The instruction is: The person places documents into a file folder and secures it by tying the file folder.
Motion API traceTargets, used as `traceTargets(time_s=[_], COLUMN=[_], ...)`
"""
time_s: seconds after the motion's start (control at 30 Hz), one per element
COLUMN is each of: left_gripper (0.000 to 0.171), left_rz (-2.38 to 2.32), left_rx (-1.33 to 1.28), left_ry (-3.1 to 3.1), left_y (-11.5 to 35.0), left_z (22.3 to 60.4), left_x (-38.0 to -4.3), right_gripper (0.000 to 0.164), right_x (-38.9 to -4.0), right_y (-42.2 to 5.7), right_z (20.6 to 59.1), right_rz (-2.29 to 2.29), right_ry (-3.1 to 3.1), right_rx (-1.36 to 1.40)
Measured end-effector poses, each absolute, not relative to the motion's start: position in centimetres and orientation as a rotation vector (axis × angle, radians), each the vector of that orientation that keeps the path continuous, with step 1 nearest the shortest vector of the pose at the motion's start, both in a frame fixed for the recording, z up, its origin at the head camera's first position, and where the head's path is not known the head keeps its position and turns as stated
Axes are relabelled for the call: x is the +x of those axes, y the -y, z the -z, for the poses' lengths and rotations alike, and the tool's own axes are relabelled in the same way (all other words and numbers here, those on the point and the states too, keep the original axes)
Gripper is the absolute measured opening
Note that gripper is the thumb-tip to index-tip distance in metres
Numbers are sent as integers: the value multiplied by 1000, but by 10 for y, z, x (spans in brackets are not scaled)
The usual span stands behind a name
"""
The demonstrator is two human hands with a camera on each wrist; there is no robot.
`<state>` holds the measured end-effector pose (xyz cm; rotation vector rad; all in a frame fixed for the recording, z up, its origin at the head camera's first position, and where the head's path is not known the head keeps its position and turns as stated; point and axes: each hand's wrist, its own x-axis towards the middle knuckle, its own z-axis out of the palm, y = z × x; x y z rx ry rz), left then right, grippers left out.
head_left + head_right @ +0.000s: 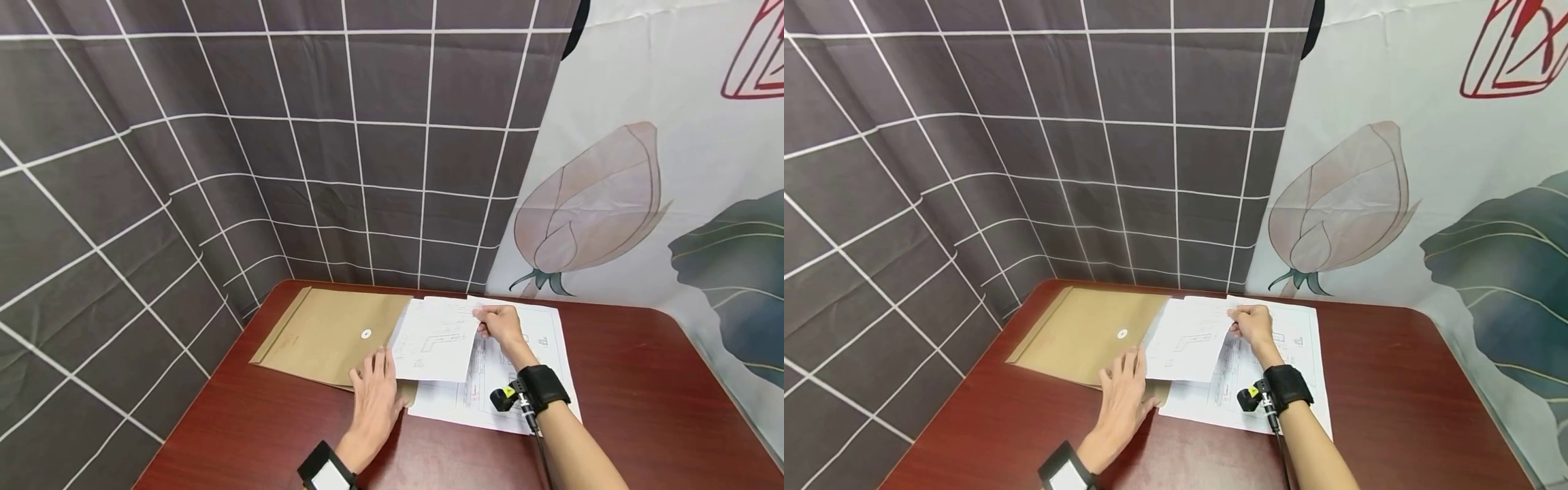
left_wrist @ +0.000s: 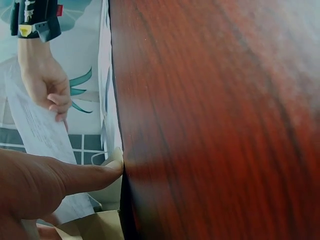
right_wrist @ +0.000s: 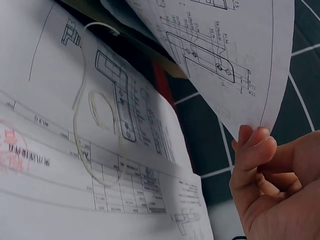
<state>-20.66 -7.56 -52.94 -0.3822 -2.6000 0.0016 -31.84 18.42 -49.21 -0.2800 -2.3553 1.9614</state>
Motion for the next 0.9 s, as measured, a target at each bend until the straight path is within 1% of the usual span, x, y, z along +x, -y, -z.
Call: traceTargets(time_s=[0.37,0.67,0.9], left_gripper=[105,103,103], left_rz=[-15,-8,-3], left_rx=[-371,-370,-364], left_ry=[2609,2627,2641], left_y=[75,74,73], left_z=[530,531,530], left_x=[-206,-205,-204], right_gripper=[27,23,21], right_x=[-323,-327,-331], right_y=[-171,-158,-149], right_z=[492,496,498], right_rz=[-1952,-1941,-1918], right_ry=[2345,2326,2329], right_rx=[-260,-270,-224])
